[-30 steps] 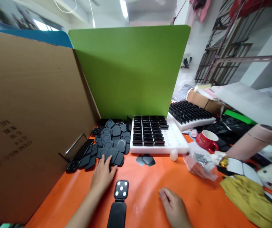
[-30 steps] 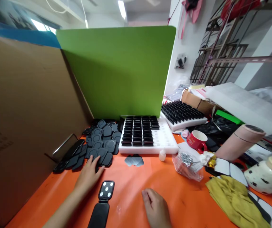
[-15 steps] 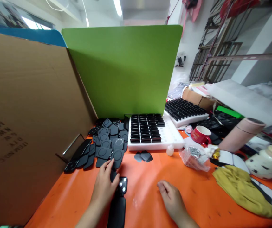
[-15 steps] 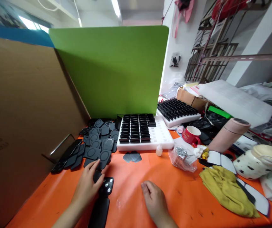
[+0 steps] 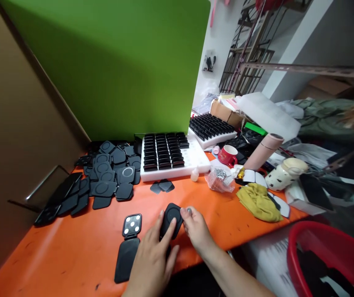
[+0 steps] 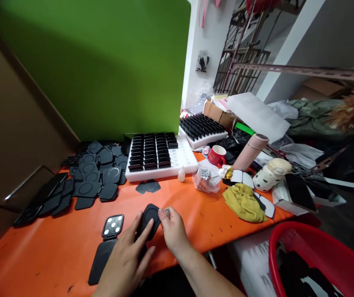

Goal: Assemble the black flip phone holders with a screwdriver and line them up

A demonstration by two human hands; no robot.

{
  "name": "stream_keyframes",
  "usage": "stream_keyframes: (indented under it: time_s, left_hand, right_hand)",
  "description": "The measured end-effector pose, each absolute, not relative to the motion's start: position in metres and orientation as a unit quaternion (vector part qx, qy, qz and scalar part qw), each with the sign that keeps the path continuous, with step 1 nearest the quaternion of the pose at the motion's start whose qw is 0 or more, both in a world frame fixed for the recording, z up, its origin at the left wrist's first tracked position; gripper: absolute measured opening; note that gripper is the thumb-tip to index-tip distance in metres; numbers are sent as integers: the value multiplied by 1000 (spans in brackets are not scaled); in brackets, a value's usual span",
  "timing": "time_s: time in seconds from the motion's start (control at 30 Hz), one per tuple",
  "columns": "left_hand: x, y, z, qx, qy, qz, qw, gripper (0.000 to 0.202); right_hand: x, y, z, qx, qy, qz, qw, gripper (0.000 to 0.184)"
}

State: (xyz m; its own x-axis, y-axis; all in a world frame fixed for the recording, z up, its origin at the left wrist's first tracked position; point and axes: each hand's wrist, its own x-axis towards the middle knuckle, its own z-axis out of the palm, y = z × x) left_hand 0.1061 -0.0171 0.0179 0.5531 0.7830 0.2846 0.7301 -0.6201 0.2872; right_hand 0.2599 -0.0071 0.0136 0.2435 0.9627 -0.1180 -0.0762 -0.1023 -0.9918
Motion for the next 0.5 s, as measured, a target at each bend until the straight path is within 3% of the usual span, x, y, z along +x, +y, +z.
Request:
stream_keyframes:
  time_s: [0.2, 0.37, 0.5]
  left_hand:
    - [93, 14, 26, 778, 585, 208, 99, 66]
    - [85, 14, 40, 746, 539, 349, 178, 37]
    - [98, -4, 33, 771, 499, 309, 248, 23]
  right_hand:
    - [263, -12, 9, -593, -383, 465, 535, 38]
    - [266, -13, 11, -597, -343, 485, 539, 42]
    - [263, -17, 17, -578, -326, 514, 543, 42]
